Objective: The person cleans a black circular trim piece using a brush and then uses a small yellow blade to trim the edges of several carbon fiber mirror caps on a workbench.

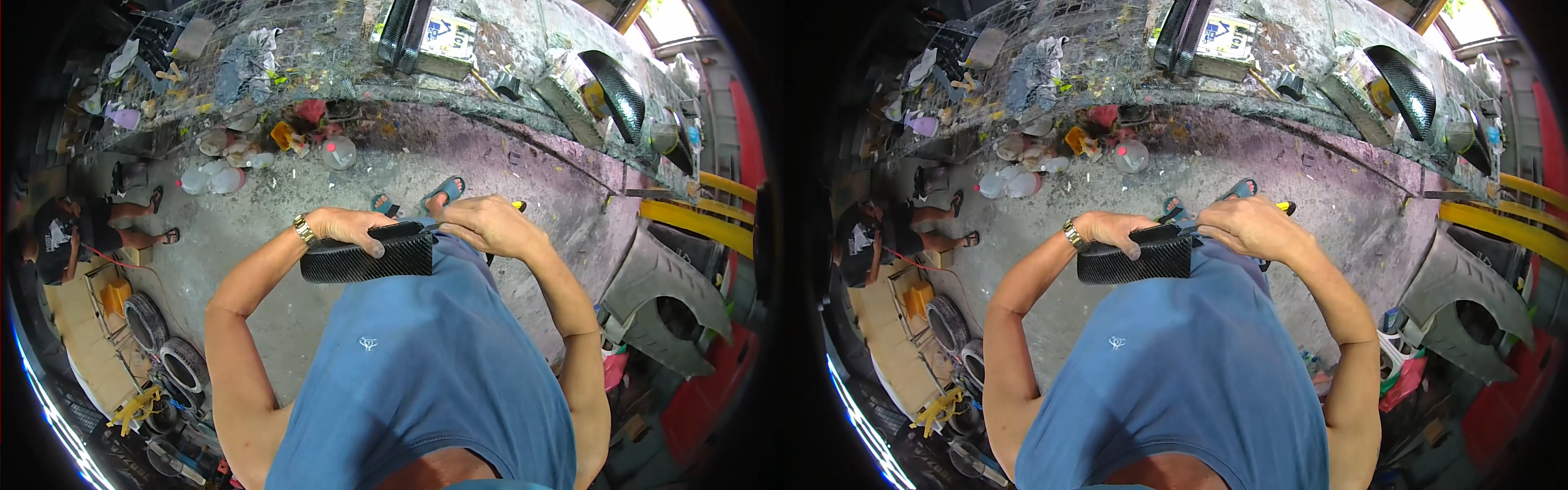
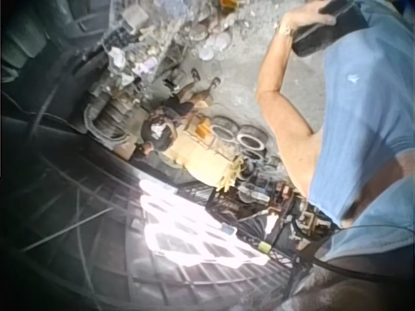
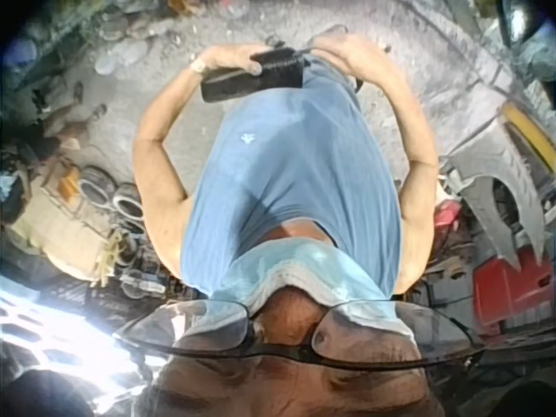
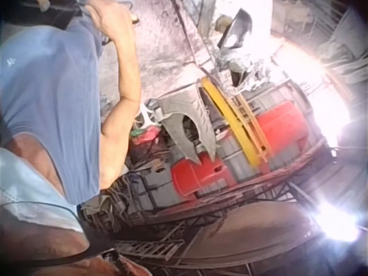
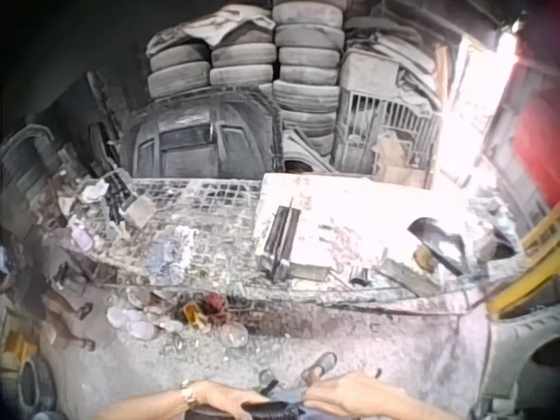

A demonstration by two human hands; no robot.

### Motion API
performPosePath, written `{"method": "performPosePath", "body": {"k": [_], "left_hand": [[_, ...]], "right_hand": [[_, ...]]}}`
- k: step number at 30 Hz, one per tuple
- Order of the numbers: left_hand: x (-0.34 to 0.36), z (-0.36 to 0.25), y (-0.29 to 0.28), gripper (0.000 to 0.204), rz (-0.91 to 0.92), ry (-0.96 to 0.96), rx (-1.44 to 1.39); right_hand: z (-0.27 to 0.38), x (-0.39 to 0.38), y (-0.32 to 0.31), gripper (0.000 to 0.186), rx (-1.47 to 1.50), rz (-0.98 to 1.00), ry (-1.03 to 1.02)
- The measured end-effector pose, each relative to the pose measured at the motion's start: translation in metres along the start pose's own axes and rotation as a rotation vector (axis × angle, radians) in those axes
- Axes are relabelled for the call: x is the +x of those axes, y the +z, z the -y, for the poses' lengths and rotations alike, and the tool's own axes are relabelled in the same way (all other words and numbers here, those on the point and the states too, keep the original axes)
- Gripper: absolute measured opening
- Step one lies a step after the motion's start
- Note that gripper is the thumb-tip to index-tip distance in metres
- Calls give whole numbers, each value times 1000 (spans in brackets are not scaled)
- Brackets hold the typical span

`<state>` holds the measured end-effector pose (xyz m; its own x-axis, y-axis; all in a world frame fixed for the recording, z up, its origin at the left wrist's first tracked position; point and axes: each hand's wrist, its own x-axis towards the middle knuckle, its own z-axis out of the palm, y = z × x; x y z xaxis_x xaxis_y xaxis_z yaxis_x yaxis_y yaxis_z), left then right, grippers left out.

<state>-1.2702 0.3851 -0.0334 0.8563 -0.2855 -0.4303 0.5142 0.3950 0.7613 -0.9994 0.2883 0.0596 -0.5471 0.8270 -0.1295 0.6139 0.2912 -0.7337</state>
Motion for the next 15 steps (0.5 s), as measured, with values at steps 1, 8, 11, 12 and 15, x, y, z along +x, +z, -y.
{"method": "performPosePath", "body": {"k": [1, 8, 11, 12, 15], "left_hand": [[-1, -5, 2, 69, -3, 2, 5], [-4, -19, 14, 67, -40, 39, 21], [-3, -17, 17, 67, -21, 67, -8], [-3, -17, 18, 67, -20, 66, -9], [-1, -15, 23, 68, -25, 57, -38]], "right_hand": [[1, 0, -1, 18, 2, -1, 0], [9, -5, 1, 16, -70, -26, -4], [8, -10, 9, 15, -103, -36, -1], [7, -12, 11, 15, -110, -31, 9], [7, -14, 14, 16, -119, -1, 58]]}}
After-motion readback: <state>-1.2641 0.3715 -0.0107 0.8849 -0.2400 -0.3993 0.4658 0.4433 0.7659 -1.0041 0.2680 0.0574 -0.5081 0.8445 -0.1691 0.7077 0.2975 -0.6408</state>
